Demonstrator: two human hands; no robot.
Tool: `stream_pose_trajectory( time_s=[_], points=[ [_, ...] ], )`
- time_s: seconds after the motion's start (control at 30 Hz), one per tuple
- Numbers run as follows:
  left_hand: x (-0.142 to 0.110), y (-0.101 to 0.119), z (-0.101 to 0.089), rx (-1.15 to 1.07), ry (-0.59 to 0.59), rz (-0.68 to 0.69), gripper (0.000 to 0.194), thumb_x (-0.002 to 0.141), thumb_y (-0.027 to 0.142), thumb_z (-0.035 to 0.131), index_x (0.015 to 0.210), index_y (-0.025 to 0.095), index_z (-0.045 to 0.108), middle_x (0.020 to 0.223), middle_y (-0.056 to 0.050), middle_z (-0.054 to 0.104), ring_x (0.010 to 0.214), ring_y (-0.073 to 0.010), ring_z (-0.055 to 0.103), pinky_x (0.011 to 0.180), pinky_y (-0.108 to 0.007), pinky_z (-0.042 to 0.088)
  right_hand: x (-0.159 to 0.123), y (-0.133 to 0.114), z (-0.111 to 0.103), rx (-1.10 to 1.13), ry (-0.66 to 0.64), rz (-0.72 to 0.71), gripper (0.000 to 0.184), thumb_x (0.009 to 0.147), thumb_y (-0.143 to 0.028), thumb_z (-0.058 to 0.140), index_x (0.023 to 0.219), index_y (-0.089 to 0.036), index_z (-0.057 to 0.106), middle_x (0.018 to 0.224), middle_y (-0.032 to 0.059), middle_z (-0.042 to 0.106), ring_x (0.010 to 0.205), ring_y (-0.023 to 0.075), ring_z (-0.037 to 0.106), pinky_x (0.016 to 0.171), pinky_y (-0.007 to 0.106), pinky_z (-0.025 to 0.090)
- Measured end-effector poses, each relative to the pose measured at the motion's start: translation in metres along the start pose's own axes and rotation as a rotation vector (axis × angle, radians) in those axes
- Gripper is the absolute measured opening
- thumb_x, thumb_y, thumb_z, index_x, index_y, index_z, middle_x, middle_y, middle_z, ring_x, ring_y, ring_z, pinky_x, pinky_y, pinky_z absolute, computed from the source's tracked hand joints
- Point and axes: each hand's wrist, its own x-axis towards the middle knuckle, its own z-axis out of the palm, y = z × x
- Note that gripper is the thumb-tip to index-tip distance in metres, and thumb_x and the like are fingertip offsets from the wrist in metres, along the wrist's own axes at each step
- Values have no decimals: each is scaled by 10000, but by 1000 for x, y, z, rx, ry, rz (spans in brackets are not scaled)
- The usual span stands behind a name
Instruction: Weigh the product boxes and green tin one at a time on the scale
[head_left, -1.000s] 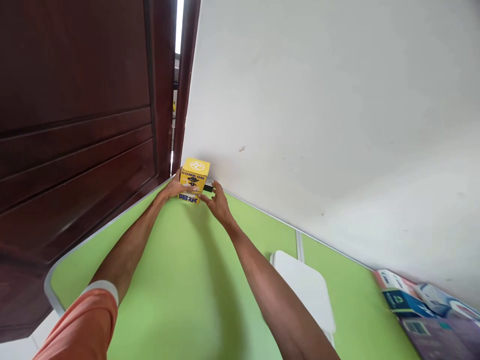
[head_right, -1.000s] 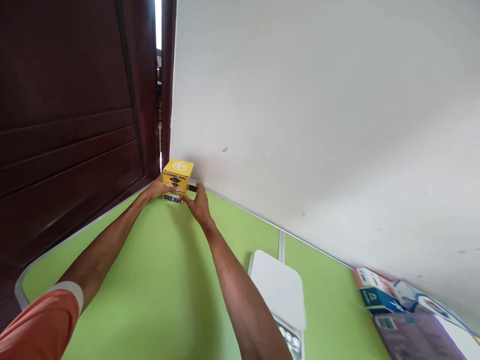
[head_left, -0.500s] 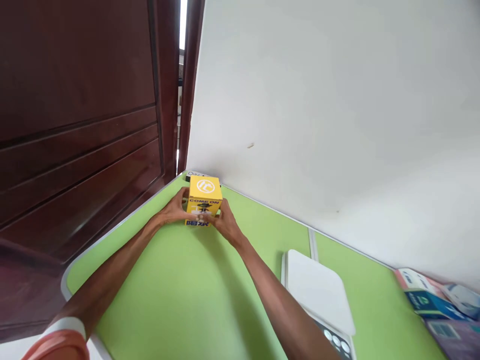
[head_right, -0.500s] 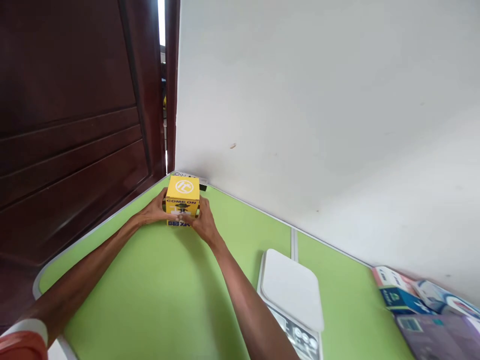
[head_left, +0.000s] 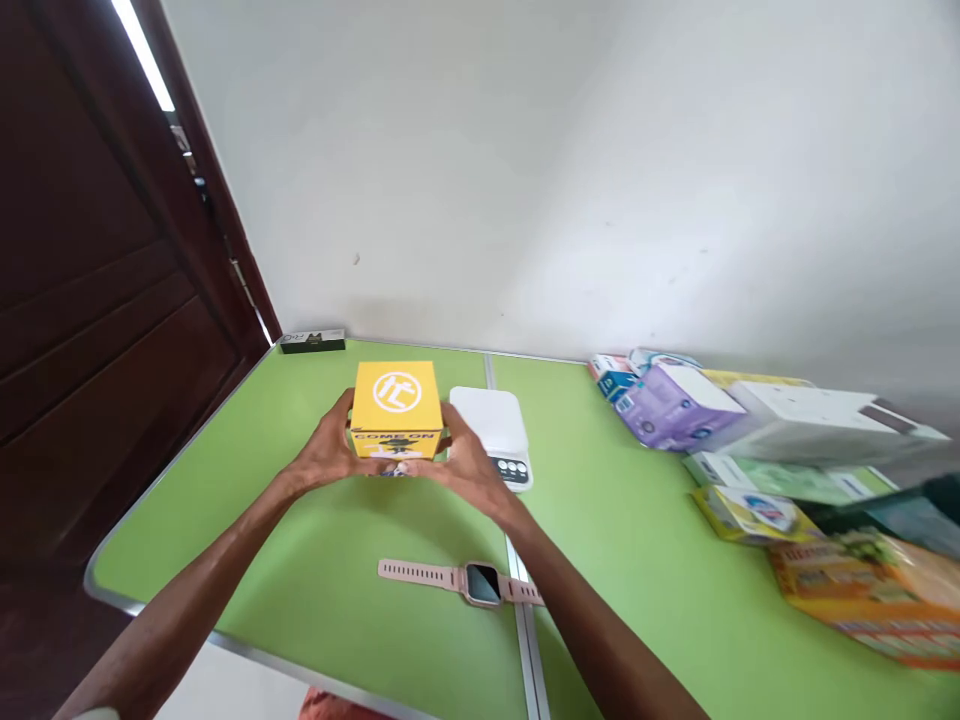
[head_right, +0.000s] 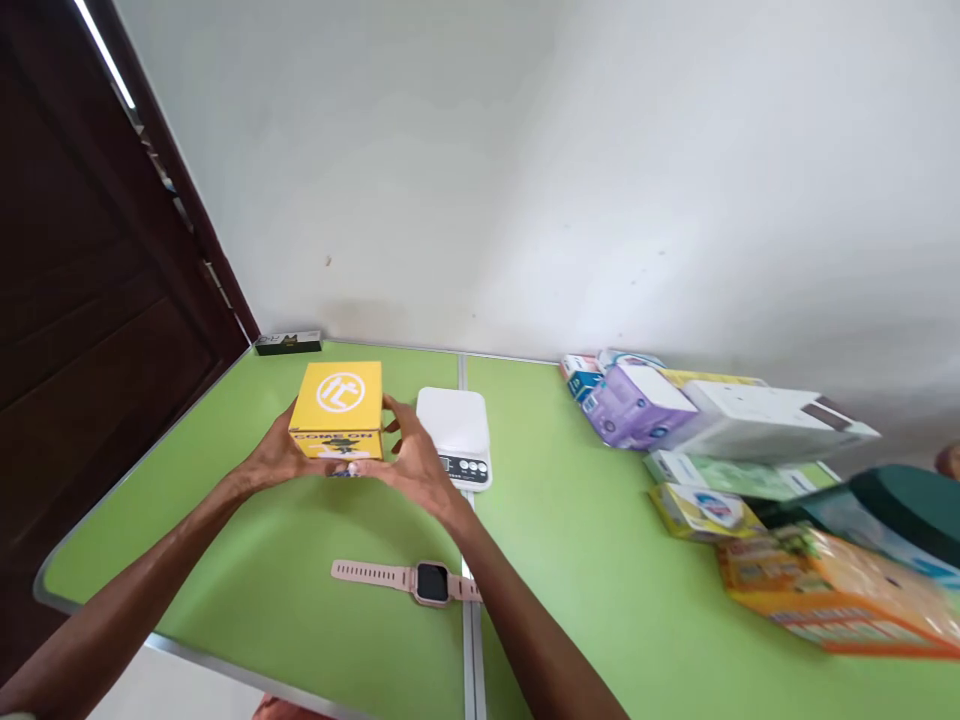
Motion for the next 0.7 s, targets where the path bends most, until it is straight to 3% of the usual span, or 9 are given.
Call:
stream_pose_trajectory(
  time_s=[0.17, 0.3, 0.4, 0.53, 0.7],
  points=[
    [75, 31, 66, 1, -151, 160, 1082, 551, 367, 1070, 1513, 232, 592, 1475, -178, 742, 1430, -484, 671, 1214, -709, 540, -10, -3, -84, -105, 215, 0, 892, 705, -511, 967, 1511, -317, 637, 1528, 115, 688, 1221, 358, 710, 910, 490, 629],
    [114, 25, 110, -39, -225, 209, 1078, 532, 378, 1093, 1481, 217, 609, 1516, -206, 707, 1414, -441, 681, 1215, -694, 529, -13, 19, -124, -122, 265, 77, 839, 696, -498, 953, 1459, -292, 672, 1524, 134, 693, 1273, 381, 694, 913, 503, 627],
    [127, 10, 124, -78, -256, 169, 1019, 528, 389, 1103, 1414, 207, 634, 1451, -203, 740, 1382, -428, 705, 1195, -689, 543, -10, 36, -135, -120, 275, 77, 858, 679, -493, 966, 1460, -282, 679, 1541, 145, 684, 1321, 398, 672, 949, 519, 623],
    [134, -5, 127, -101, -250, 103, 993, 509, 395, 1116, 1356, 198, 638, 1381, -184, 771, 1346, -416, 725, 1197, -675, 542, -5, 52, -134, -83, 259, 62, 908, 703, -533, 962, 1518, -280, 650, 1580, 149, 661, 1372, 399, 647, 1038, 552, 606],
    [135, -13, 122, -45, -266, 92, 1073, 536, 469, 1105, 1451, 220, 603, 1535, -204, 686, 1461, -433, 642, 1249, -653, 499, -9, 72, -128, 14, 277, 81, 1057, 712, -662, 958, 1626, -319, 553, 1716, 140, 544, 1548, 409, 543, 1219, 615, 519]
  ],
)
